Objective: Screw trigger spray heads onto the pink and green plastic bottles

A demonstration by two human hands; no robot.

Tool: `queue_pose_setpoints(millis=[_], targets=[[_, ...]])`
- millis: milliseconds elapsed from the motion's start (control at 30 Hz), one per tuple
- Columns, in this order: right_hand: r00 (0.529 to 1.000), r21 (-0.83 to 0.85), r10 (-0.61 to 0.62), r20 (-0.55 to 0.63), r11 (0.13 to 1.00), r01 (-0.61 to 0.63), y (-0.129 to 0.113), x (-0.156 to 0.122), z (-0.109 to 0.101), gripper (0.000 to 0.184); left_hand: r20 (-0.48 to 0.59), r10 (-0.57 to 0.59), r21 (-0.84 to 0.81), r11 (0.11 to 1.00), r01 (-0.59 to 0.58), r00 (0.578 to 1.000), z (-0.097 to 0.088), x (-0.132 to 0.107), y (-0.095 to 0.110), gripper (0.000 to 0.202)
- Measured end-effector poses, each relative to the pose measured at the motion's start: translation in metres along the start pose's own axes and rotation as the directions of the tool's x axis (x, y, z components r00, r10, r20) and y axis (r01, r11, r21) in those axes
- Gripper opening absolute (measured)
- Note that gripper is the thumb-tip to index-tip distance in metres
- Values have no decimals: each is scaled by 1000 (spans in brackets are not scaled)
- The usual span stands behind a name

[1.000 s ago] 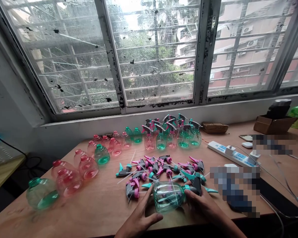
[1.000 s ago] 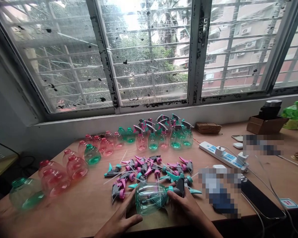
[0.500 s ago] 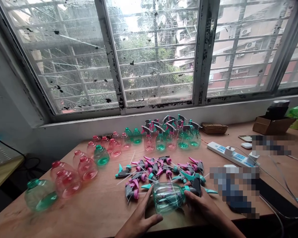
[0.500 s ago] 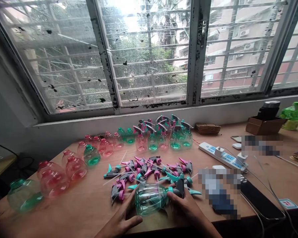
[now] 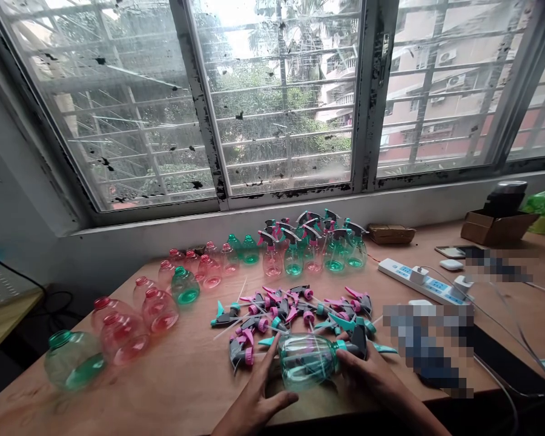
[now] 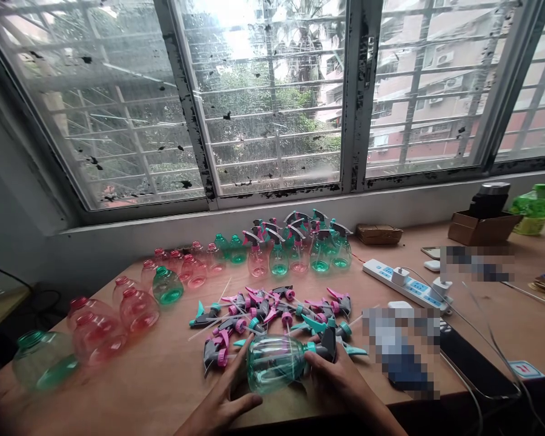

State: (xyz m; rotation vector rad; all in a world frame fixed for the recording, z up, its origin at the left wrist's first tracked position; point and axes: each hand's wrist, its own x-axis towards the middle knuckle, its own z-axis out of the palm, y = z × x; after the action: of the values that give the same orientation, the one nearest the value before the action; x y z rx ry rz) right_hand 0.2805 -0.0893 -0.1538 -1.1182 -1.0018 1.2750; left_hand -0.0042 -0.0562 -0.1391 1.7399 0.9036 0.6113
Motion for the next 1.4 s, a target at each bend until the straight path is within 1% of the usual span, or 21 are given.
queue_pose_setpoints(millis=[133, 267, 367, 433, 533, 633, 700, 767, 867, 967, 1067, 1167, 1233, 1333, 1400], targets=[[999, 0, -20, -26, 1000, 20, 0, 0, -2, 47, 2, 43, -36, 998, -43, 999, 2, 0, 0, 100], [999, -10, -14, -33, 1000, 14, 3, 0, -2, 47, 11, -3, -70, 998, 4, 1000, 3, -1, 3, 106], [998, -9, -31, -46, 999, 31, 4, 1, -1, 48, 0, -40, -38, 998, 40, 999, 2, -1, 4, 105], [997, -8, -42, -63, 999, 42, 3, 1, -1, 51, -3, -57, -8, 998, 57, 998, 1, -1, 5, 108], [997, -13, -43, -66, 999, 43, 2, 1, 0, 53, -8, -63, 30, 998, 63, 998, 1, 0, 5, 108], [998, -22, -43, -50, 999, 42, 3, 1, -1, 51, -6, -1, 3, 1000, 1, 1000, 3, 0, 5, 108], [999, -29, -39, -32, 999, 38, 4, 1, -2, 49, 25, 69, -37, 997, -68, 997, 4, 0, 6, 106], [1000, -31, -26, -16, 999, 25, 6, 1, -2, 49, 56, 94, -55, 994, -90, 994, 5, -1, 8, 106], [1000, -22, -13, -15, 1000, 13, 6, 1, -2, 50, 26, 17, -19, 1000, -17, 1000, 5, -3, 14, 112], [999, -16, -31, -24, 999, 31, 5, 2, -2, 49, 6, -38, -33, 999, 39, 999, 4, -4, 16, 105], [998, -12, -58, -22, 998, 58, 6, 3, -3, 45, 12, 0, -70, 998, 1, 1000, 4, -3, 13, 101], [999, -15, -39, 1, 999, 39, 6, 3, -4, 43, 26, 74, -81, 994, -72, 997, 4, -1, 9, 100], [999, -24, -33, 11, 999, 34, 5, 2, -4, 42, 51, 94, -102, 991, -88, 994, 4, 0, 7, 102], [999, -43, -42, 17, 998, 43, 2, 2, -3, 43, 40, 63, -109, 992, -58, 997, 4, -1, 3, 109], [999, -44, -41, 25, 998, 42, 2, 2, -3, 45, 4, 17, -87, 996, -17, 1000, 3, -1, -1, 106]])
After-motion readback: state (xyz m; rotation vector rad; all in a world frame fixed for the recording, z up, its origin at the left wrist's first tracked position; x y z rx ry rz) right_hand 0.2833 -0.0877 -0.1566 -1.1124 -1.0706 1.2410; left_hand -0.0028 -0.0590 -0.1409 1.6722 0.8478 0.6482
